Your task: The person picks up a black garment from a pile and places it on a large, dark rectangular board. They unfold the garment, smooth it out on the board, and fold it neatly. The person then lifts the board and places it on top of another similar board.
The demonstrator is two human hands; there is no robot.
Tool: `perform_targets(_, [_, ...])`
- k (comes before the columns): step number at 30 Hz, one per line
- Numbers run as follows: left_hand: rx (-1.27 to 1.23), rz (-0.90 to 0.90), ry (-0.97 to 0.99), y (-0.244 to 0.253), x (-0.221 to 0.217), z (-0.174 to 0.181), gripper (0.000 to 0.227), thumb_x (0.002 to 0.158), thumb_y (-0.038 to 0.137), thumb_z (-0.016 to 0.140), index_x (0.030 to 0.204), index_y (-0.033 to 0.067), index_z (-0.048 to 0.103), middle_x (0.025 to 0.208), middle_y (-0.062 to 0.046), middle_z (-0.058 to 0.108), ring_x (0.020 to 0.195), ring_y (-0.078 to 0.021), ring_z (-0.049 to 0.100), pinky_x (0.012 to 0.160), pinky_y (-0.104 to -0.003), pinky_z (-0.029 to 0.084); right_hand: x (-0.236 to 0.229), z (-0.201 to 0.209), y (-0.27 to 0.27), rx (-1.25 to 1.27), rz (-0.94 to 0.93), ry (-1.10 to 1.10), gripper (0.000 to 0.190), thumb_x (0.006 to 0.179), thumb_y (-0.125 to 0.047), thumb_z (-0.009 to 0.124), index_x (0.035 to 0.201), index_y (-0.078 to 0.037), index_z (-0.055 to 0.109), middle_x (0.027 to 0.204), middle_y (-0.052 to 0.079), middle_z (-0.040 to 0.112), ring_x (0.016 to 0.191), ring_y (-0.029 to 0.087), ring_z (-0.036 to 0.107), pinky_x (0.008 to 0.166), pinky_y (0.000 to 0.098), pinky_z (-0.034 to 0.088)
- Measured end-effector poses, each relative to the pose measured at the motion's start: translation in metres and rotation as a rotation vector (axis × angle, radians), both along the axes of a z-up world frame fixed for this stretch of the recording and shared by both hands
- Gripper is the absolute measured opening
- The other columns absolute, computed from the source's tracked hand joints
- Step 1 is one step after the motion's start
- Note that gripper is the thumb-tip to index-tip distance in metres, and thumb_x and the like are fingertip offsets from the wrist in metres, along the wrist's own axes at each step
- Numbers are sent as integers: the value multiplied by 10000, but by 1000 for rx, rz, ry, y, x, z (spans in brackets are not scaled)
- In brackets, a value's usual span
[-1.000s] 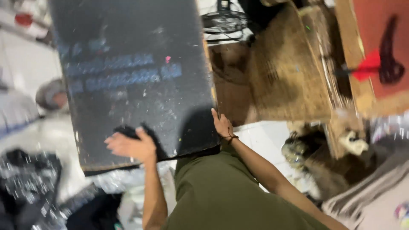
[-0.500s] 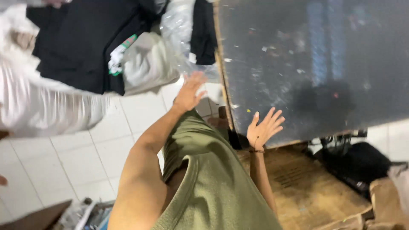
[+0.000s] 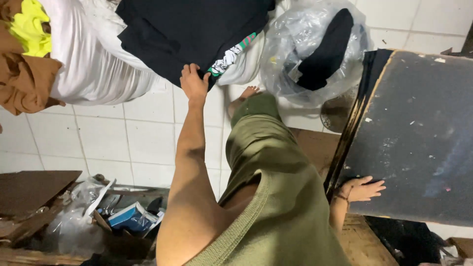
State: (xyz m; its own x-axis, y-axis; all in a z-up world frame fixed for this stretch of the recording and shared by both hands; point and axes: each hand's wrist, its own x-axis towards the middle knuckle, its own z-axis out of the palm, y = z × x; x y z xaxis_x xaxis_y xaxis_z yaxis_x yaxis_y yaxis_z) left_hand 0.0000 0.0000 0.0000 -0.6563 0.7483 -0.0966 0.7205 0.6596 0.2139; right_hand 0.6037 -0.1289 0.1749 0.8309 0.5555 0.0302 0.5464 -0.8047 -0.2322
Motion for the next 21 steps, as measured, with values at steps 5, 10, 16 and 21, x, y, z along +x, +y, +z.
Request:
perform_targets(5, [65,-159,39,3,-17,10,292,757,264,772,836,184,502,831,15,501,843,-221,554,738,-377,428,2,-40,11,43,-109,-33,578,1125,-478,492,1521,-71,387,1543,230,363,1420,478,286,1109,710,266])
perform_targets(10, [-113,-116,33,-20,-30,0,412,705,320,745,969,149,479,974,-69,551,1021,-294,510,835,-438,389,10,-72,8,-44,-102,0,675,1122,-495,553,1578,-98,253,1588,233,283,1438,512,245,1134,706,252])
perform_targets(16, [-72,-122,-20,-55,-52,-13,160,786,215,723,877,151,608,860,-26,603,940,-238,529,821,-405,369,15,-85,11,-98,-165,-27,688,1135,-562,454,1591,-94,238,1639,154,183,1485,462,206,1145,702,257])
perform_targets(21, [115,-71,-168,-57,-52,12,220,737,186,787,849,169,598,797,-1,559,843,-211,534,741,-352,415,5,-80,21,-153,-192,-45,692,1130,-581,404,1586,-82,251,1639,138,180,1490,439,209,1150,688,275])
